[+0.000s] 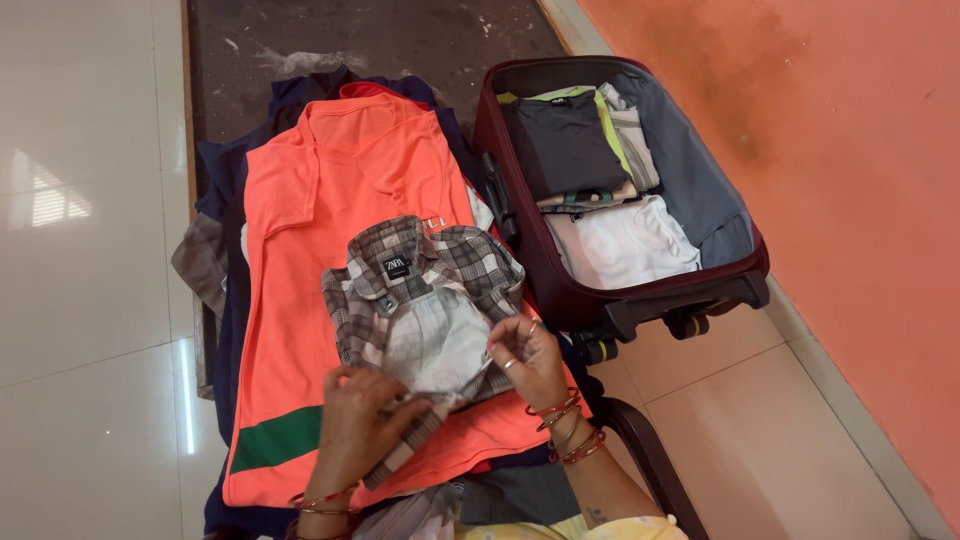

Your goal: The person buttons a plaid shirt, lays it on top of other clothing, and then places a white collared shirt into an open suitcase.

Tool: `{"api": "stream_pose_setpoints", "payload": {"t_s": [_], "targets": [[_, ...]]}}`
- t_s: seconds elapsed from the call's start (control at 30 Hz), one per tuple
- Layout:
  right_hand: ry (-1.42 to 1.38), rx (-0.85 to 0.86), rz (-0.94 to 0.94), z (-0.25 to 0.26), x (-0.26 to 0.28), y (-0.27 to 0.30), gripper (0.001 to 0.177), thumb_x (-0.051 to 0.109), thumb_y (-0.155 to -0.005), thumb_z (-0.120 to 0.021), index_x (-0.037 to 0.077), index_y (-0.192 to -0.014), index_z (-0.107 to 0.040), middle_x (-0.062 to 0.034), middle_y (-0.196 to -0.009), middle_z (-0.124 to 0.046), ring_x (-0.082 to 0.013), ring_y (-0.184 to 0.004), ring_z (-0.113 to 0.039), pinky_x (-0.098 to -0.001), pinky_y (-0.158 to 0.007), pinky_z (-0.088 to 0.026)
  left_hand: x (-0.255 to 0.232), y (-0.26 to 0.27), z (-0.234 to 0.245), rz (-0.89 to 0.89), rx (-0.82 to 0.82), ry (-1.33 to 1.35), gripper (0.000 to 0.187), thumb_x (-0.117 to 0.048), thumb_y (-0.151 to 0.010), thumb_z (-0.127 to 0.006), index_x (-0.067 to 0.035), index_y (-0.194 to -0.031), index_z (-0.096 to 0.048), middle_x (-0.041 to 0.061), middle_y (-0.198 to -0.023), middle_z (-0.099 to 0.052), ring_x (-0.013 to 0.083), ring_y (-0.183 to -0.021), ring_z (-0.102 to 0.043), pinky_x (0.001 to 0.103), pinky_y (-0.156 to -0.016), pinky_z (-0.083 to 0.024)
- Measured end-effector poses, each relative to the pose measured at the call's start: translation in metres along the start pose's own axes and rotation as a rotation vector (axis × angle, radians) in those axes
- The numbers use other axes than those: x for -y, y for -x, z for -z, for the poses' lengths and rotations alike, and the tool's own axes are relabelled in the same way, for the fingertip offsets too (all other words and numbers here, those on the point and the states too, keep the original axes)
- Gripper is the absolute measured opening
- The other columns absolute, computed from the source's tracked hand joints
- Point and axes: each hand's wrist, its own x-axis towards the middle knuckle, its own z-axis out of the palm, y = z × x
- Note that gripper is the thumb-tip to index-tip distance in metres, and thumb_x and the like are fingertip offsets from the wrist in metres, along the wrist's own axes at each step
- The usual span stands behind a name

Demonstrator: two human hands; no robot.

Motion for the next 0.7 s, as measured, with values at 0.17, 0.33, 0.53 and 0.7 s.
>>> {"api": "stream_pose_setpoints", "payload": {"t_s": [0.17,0.33,0.53,0.7], "targets": [[-0.003,-0.112,0.224,-0.027,0.044,-0.033,0.029,0.003,-0.100,-0.067,0.001,-0.127,-0.059,-0.0089,-0.120,-0.071,-0.0138,-0.112,-0.068,-0.0271,-0.099,-0.054,0.000,-0.033,0.018,0.022,-0.350,-0.304,0.028,-0.036,-0.086,-0.078,-0.010,-0.097,-0.074,0.008,-0.103,-0.066,0.0313,-0.102,-0.060,0.054,-0.105,-0.033],[0.694,-0.140,0.449,-0.033,0.053,-0.025,0.075,0.016,-0.082,-0.084,-0.005,-0.143,-0.046,-0.0281,-0.152,-0.044,-0.0405,-0.140,-0.047,-0.0460,-0.113,-0.041,0.015,-0.022,-0.012,0.213,-0.518,-0.258,0.083,-0.047,-0.098,-0.069,0.012,-0.150,-0.044,0.035,-0.148,-0.044,0.0513,-0.132,-0.045,0.059,-0.109,-0.030],[0.686,-0.006,-0.162,0.008,-0.056,0.001,0.086,0.031,-0.077,-0.089,0.002,-0.141,-0.041,-0.0202,-0.140,-0.052,-0.0344,-0.128,-0.059,-0.0420,-0.104,-0.052,0.080,0.048,-0.055,0.552,-0.280,-0.206,0.092,-0.053,-0.091,-0.073,0.016,-0.144,-0.043,0.034,-0.126,-0.059,0.0473,-0.119,-0.055,0.056,-0.099,-0.043],[0.819,0.073,0.018,0.012,-0.078,-0.014,0.054,0.024,-0.085,-0.086,0.000,-0.123,-0.058,-0.0169,-0.121,-0.064,-0.0294,-0.105,-0.065,-0.0390,-0.088,-0.055,0.081,0.036,-0.044,0.646,-0.324,0.028,0.053,-0.041,-0.090,-0.075,0.003,-0.117,-0.063,0.017,-0.100,-0.070,0.0293,-0.085,-0.069,0.043,-0.077,-0.052]]}}
